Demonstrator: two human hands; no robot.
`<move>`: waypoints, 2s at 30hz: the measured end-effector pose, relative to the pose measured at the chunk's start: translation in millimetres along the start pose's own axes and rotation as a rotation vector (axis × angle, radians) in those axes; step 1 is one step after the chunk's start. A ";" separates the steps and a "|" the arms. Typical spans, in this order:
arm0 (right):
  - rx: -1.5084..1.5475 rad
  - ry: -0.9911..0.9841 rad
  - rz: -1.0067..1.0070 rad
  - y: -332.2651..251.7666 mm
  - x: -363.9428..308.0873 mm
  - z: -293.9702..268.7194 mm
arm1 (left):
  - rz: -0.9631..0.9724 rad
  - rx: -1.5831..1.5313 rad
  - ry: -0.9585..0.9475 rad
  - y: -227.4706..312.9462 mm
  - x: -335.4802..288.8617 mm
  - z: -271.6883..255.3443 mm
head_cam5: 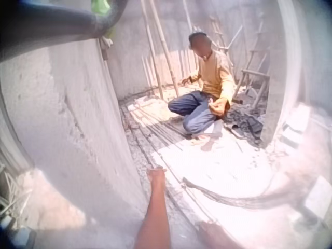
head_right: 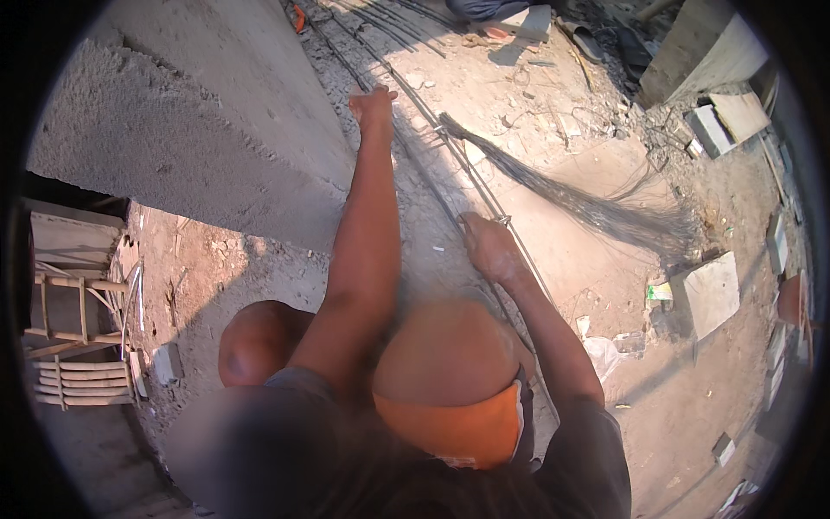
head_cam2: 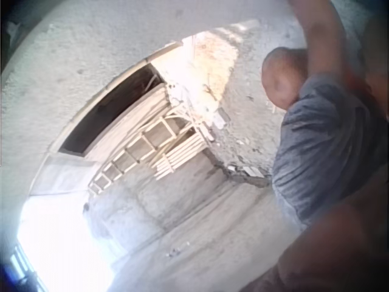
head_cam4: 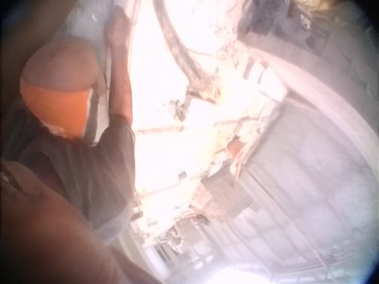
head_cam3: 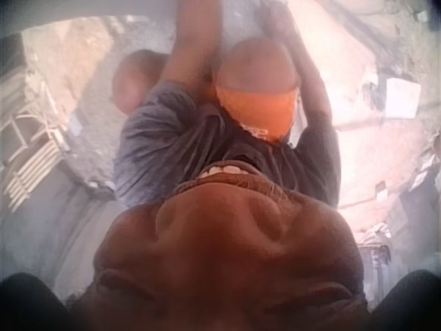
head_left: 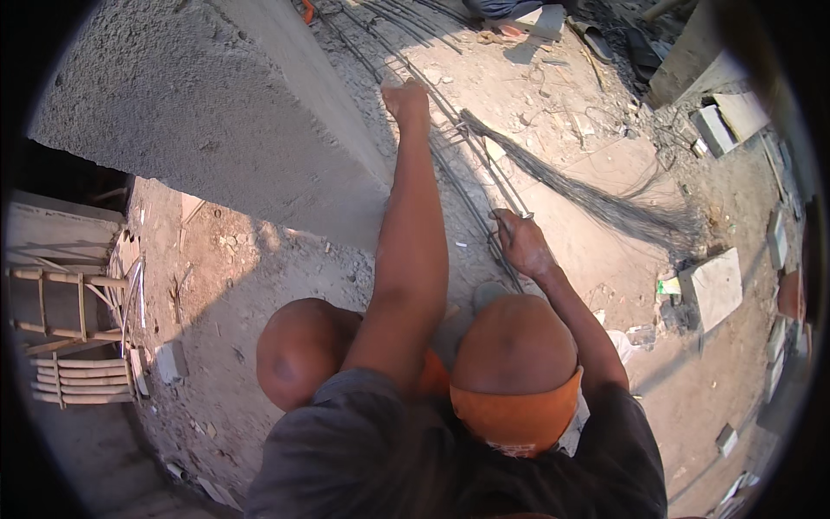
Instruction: The person secures reinforcing bars together by hand using tie wire at a construction site.
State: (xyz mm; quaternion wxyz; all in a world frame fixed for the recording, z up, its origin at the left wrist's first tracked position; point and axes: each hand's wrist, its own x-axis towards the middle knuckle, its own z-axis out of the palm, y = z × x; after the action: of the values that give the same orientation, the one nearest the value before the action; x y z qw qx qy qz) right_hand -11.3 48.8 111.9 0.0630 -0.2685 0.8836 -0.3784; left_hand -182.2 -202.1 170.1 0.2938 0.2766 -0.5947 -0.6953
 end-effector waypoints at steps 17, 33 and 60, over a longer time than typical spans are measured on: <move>0.117 -0.021 -0.047 17.7 91.6 57.4 | -0.553 0.844 -0.021 -128.5 -51.5 -73.9; -0.751 -0.133 0.492 193.7 60.8 -78.0 | -0.091 0.960 -0.071 -111.6 -100.9 -39.6; -0.431 -0.052 0.369 172.5 41.8 -101.8 | 0.131 0.671 -0.045 -123.3 -100.7 -15.6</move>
State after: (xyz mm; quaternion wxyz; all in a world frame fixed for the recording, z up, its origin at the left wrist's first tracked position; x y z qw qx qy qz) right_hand -152.4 189.8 66.3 0.0947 -0.1199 0.9757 -0.1570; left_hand -112.6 -123.4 49.5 0.2173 0.3035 -0.8131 -0.4467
